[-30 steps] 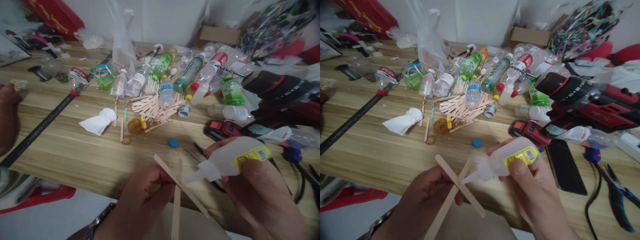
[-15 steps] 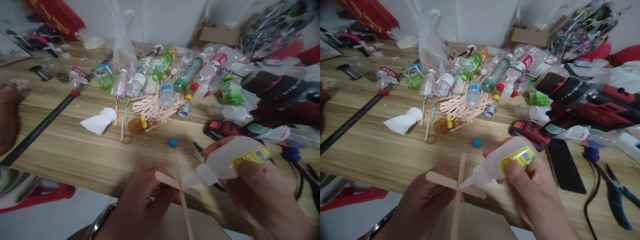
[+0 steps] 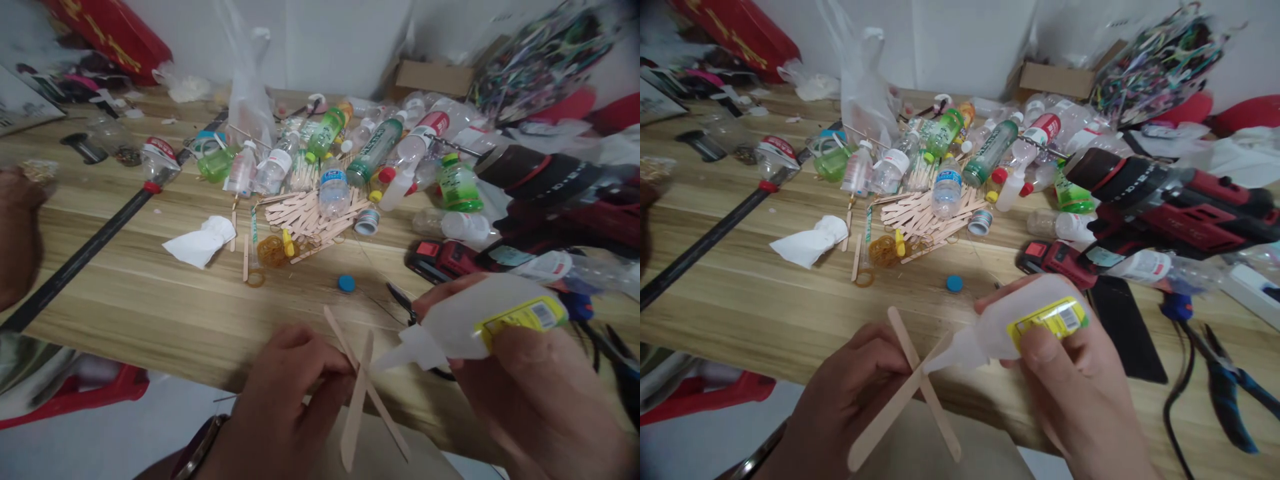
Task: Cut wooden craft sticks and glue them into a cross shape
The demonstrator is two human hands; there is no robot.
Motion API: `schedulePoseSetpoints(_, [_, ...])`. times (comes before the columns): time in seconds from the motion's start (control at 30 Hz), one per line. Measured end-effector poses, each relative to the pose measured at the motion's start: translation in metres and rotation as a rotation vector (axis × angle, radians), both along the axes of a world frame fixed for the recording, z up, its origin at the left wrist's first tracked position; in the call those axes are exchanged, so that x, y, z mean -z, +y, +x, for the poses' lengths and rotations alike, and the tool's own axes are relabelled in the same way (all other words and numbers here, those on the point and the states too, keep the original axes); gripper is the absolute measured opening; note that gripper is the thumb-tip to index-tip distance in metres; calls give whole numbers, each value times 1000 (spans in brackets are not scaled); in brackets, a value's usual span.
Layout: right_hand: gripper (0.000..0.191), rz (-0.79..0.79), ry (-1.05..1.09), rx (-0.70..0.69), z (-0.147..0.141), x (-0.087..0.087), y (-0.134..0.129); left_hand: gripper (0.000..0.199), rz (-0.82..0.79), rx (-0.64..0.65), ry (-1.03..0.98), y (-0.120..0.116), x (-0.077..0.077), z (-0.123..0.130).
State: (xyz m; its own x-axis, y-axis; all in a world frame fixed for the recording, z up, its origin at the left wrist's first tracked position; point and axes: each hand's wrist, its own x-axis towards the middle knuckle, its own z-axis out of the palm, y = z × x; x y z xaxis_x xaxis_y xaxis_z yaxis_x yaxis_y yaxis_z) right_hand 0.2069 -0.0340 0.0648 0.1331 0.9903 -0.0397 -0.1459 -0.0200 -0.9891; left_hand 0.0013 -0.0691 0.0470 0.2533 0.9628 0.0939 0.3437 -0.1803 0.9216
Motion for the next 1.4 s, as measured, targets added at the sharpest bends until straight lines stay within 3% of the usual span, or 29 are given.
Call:
schedulePoseSetpoints(0.47, [27, 65, -14, -10, -1, 3, -1, 18, 186, -20, 87, 1, -2, -2])
schedulePoseSetpoints(0.6, [28, 87, -6, -101, 1, 5, -2, 17, 189, -5, 91, 1, 1, -5])
schedulePoseSetpoints(0.83, [40, -25, 74, 47, -11, 10, -4, 18, 226, 0, 78, 7, 1, -13])
schedulePoseSetpoints(0.93, [44, -114, 206, 188, -8, 15, 3, 19, 236, 0, 65, 13, 3, -18])
schedulePoseSetpoints(1.1, [49, -388, 440, 366, 4, 30, 4, 17, 83, 14, 31, 24, 8, -31])
schedulePoseSetpoints(1.23, [37, -587, 585, 194, -1, 57, -18, 16, -131, 63, -10, 38, 10, -46])
schedulePoseSetpoints(1.27, [29, -595, 654, 147, -6, 64, -25, 14, -182, 85, -19, 42, 12, -49])
schedulePoseSetpoints(1.33, [33, -533, 745, 111, -16, 74, -35, 12, -281, 121, -35, 50, 14, -54])
schedulePoseSetpoints(1.4, [29, -448, 658, 143, -24, 75, -37, 16, -358, 138, -49, 57, 17, -57])
